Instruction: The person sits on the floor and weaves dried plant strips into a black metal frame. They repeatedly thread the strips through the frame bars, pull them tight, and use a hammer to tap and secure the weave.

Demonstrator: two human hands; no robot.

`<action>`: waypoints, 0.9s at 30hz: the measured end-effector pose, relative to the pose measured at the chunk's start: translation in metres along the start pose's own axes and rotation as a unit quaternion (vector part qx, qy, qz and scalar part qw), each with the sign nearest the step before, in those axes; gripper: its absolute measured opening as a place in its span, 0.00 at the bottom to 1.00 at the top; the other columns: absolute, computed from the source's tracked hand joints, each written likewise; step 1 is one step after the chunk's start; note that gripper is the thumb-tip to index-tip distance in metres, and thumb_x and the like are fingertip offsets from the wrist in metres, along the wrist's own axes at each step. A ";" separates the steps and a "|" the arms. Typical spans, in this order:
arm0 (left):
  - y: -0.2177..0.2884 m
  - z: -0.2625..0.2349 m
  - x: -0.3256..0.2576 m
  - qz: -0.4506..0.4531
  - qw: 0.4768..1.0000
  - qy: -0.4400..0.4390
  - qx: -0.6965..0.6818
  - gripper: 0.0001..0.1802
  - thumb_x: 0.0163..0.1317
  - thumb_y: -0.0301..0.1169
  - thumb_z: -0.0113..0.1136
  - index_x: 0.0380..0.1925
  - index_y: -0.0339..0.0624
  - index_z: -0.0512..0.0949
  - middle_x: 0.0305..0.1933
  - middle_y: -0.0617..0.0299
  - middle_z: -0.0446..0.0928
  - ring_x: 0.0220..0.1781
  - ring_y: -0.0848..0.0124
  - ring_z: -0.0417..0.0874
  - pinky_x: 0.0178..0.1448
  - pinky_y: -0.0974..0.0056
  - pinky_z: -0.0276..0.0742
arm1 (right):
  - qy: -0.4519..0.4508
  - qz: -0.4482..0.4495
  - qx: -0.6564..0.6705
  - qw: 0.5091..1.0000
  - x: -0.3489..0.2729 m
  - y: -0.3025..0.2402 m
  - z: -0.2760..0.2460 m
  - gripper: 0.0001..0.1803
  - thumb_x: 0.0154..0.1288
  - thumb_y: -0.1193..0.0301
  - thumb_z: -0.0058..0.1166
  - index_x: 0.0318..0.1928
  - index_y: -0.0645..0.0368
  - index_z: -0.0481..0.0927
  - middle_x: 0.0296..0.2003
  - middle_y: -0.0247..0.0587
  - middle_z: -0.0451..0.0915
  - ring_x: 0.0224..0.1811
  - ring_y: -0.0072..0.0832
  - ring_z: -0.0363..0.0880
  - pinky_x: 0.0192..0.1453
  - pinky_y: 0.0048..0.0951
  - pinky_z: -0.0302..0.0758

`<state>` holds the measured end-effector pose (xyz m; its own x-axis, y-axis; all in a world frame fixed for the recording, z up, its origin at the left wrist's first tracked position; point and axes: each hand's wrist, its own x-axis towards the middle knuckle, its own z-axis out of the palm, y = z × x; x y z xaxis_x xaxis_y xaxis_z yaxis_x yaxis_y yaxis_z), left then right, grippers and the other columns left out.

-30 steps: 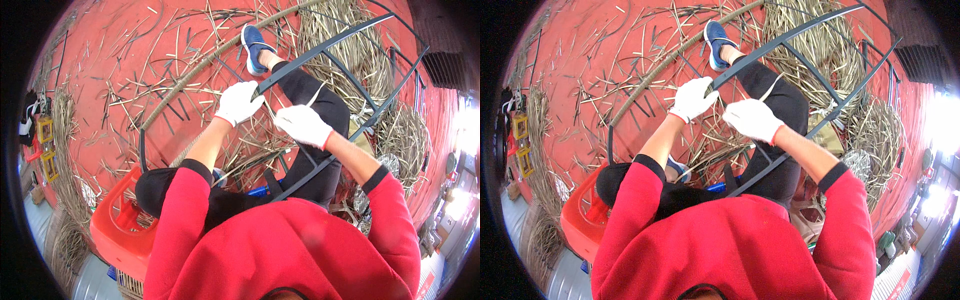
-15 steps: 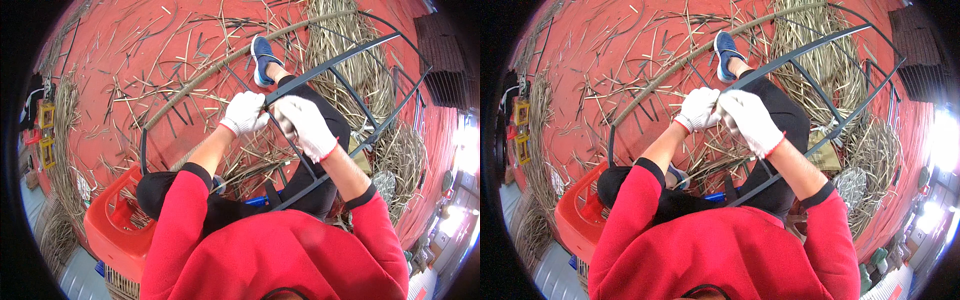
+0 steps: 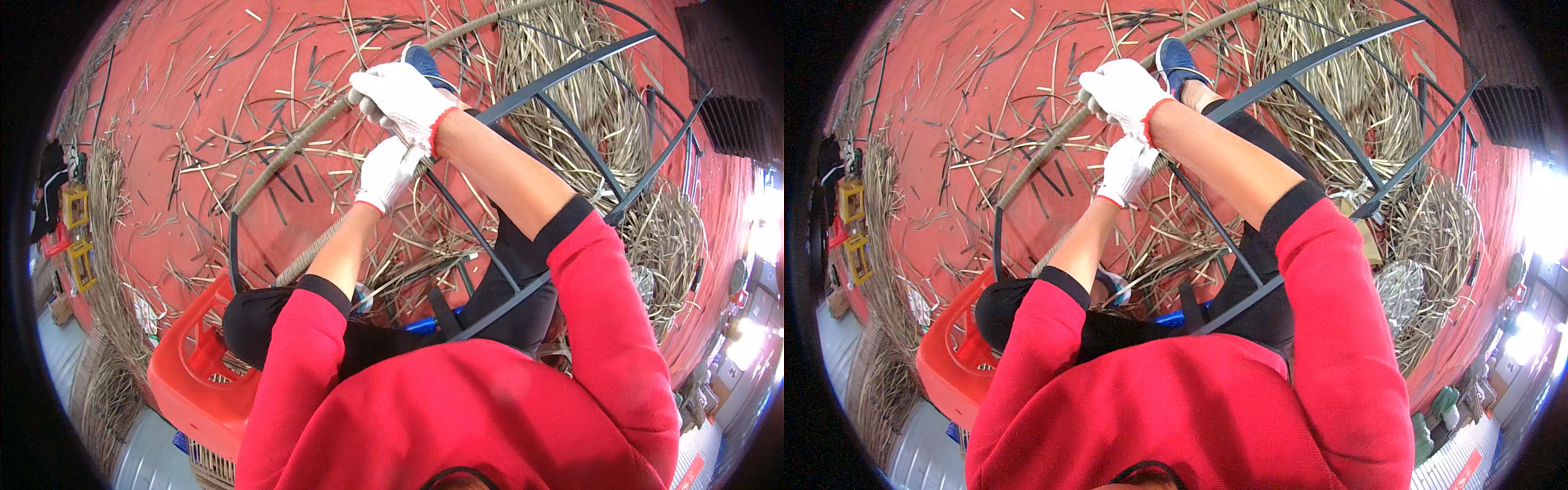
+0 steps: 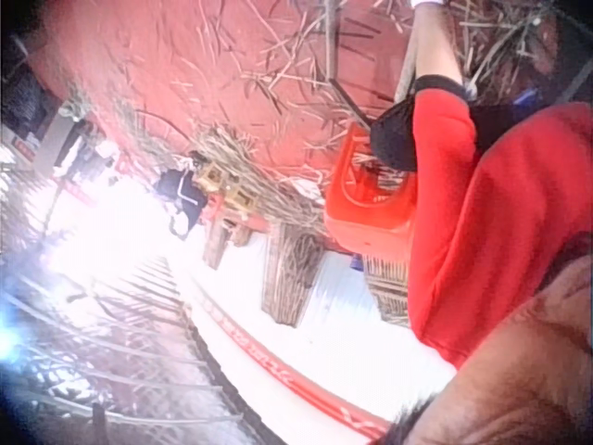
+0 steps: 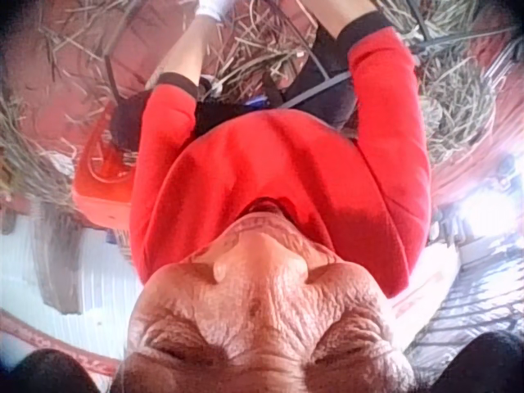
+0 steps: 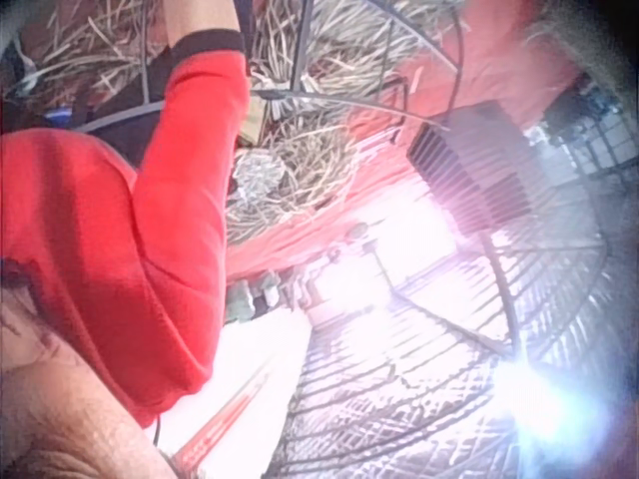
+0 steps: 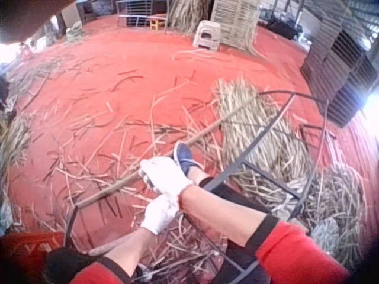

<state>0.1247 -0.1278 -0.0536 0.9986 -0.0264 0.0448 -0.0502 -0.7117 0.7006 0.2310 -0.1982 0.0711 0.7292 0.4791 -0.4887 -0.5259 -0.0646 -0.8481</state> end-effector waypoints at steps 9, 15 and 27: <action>-0.019 0.022 0.018 -0.190 0.944 0.002 -0.268 0.21 0.65 0.46 0.60 0.27 0.38 0.83 0.28 0.48 0.81 0.32 0.52 0.81 0.41 0.54 0.74 | 0.013 -0.161 -0.299 0.940 0.017 0.028 -0.060 0.20 0.71 0.55 0.46 0.40 0.59 0.84 0.34 0.45 0.85 0.38 0.37 0.84 0.47 0.35 0.78; -0.022 0.024 0.034 -0.183 0.970 -0.012 -0.163 0.18 0.65 0.42 0.61 0.31 0.36 0.85 0.29 0.56 0.83 0.29 0.67 0.81 0.39 0.62 0.74 | 0.318 -0.374 -0.520 0.699 -0.083 0.040 -0.095 0.17 0.58 0.68 0.63 0.50 0.50 0.82 0.55 0.41 0.79 0.57 0.42 0.77 0.60 0.38 0.76; -0.015 0.024 0.035 -0.235 0.913 0.010 -0.335 0.14 0.66 0.36 0.60 0.32 0.35 0.85 0.29 0.60 0.83 0.30 0.72 0.79 0.39 0.65 0.73 | 0.198 -0.209 -0.420 0.860 -0.077 0.130 -0.076 0.07 0.61 0.68 0.62 0.39 0.53 0.83 0.33 0.40 0.83 0.38 0.37 0.84 0.44 0.34 0.77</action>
<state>0.1603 -0.1346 -0.0798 0.9120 0.1885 -0.3643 0.3798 -0.0531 0.9235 0.1398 -0.3098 -0.0173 0.9574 0.2888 0.0049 0.1997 -0.6496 -0.7336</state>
